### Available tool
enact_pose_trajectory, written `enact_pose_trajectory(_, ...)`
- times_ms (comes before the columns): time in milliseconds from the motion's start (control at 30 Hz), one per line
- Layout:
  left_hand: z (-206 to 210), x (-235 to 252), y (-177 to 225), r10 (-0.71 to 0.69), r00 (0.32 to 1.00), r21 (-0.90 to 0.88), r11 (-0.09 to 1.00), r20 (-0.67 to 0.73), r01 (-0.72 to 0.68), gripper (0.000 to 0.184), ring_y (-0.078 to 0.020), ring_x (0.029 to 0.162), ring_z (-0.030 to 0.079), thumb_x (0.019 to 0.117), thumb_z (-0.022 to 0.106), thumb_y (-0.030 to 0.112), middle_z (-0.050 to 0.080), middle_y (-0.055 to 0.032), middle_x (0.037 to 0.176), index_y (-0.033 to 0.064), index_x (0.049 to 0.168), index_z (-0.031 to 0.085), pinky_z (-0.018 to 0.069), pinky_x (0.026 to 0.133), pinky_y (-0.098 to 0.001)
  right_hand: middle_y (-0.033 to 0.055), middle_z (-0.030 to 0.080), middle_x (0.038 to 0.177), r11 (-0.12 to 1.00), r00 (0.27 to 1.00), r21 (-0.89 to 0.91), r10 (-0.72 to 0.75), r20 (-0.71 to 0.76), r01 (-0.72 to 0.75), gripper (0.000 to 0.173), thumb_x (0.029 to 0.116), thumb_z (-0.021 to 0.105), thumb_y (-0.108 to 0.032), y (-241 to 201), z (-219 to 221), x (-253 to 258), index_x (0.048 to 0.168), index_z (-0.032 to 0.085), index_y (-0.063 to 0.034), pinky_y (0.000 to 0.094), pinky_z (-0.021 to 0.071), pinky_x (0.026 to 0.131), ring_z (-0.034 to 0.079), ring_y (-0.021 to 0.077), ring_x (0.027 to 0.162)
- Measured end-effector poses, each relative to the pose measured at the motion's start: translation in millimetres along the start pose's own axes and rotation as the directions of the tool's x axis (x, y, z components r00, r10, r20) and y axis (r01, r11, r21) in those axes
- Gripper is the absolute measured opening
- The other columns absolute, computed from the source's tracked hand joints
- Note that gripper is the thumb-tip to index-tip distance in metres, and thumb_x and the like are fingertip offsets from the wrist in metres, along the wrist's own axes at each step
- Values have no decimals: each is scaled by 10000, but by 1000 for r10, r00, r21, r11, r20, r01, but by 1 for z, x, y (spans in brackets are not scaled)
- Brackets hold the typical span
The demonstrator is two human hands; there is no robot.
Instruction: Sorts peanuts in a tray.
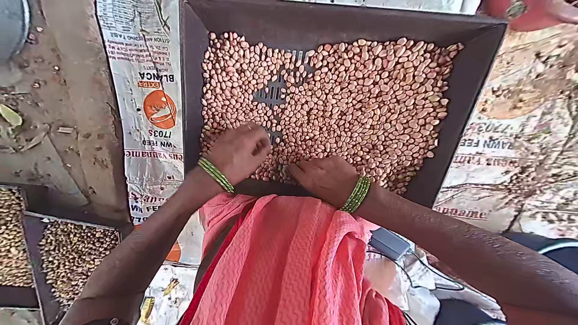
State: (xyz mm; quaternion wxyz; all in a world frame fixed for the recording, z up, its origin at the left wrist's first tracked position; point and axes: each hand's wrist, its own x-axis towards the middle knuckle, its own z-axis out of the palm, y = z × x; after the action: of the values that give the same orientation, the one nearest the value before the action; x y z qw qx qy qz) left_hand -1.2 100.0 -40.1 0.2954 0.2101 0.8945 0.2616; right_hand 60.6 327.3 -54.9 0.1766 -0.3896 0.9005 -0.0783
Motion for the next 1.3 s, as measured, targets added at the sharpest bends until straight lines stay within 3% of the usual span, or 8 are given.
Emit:
enact_pose_trajectory(200,-41,-7,-2,50,989,37,998,-140,-46,159,-266,842,702,987,641,144,698,-158,989,8,1057,684,572,787,-454,145,673,768,930,984,321,166,58,-176,169,1045,545,-141,4,-10,3,1054,657,-15,481,534,529,684,331,627)
enact_pose_trajectory(300,-39,-13,18,246,953,-124,955,-175,-269,178,-136,842,714,965,674,154,725,-104,993,10,1066,701,604,787,-295,-53,513,625,291,943,929,301,139,-230,199,1047,460,-174,15,-26,0,1024,644,-99,196,343,418,410,31,452)
enact_pose_trajectory(367,-38,-16,27,374,904,-198,889,-205,-413,238,-47,879,696,979,673,215,727,-54,1056,35,1130,712,590,798,-187,-96,561,605,-211,929,944,219,298,-253,341,1083,306,-246,18,-30,2,973,614,-153,116,304,357,368,-46,392)
enact_pose_trajectory(500,-21,-21,3,312,950,-2,950,-13,-312,161,-251,876,696,1001,627,144,697,-124,1017,66,1052,757,581,764,-441,-49,569,610,-414,911,879,222,348,-235,541,1123,221,-388,16,-23,3,814,591,-142,126,315,354,373,-23,383)
enact_pose_trajectory(667,20,-24,-34,361,930,261,894,65,-365,128,-401,953,695,959,653,39,680,-217,1002,-9,1045,734,582,843,-516,-115,405,494,-126,819,990,562,118,-56,506,1097,391,-320,36,-21,-10,602,440,-225,152,244,366,299,-18,381)
enact_pose_trajectory(867,8,-23,-30,161,985,143,975,56,-167,164,-364,887,708,959,690,120,692,-201,979,-19,1042,717,579,779,-540,161,701,771,865,868,361,443,-224,-349,260,1058,522,-222,36,-12,-2,1109,696,-35,531,546,536,697,359,618)
enact_pose_trajectory(1100,-42,-35,-40,91,964,-107,987,-250,-121,266,-91,846,632,969,503,177,659,-71,1053,78,1081,723,539,747,-268,223,649,782,932,929,-20,359,-90,-362,103,975,535,59,13,-12,25,1057,598,58,489,500,464,678,421,628)
enact_pose_trajectory(1300,-7,-40,-30,106,992,21,994,-61,-105,192,-319,873,686,995,652,181,676,-175,990,16,998,751,572,772,-508,232,661,822,919,921,-61,389,-2,-389,137,993,510,66,8,-17,31,1109,583,70,489,504,495,691,429,669)
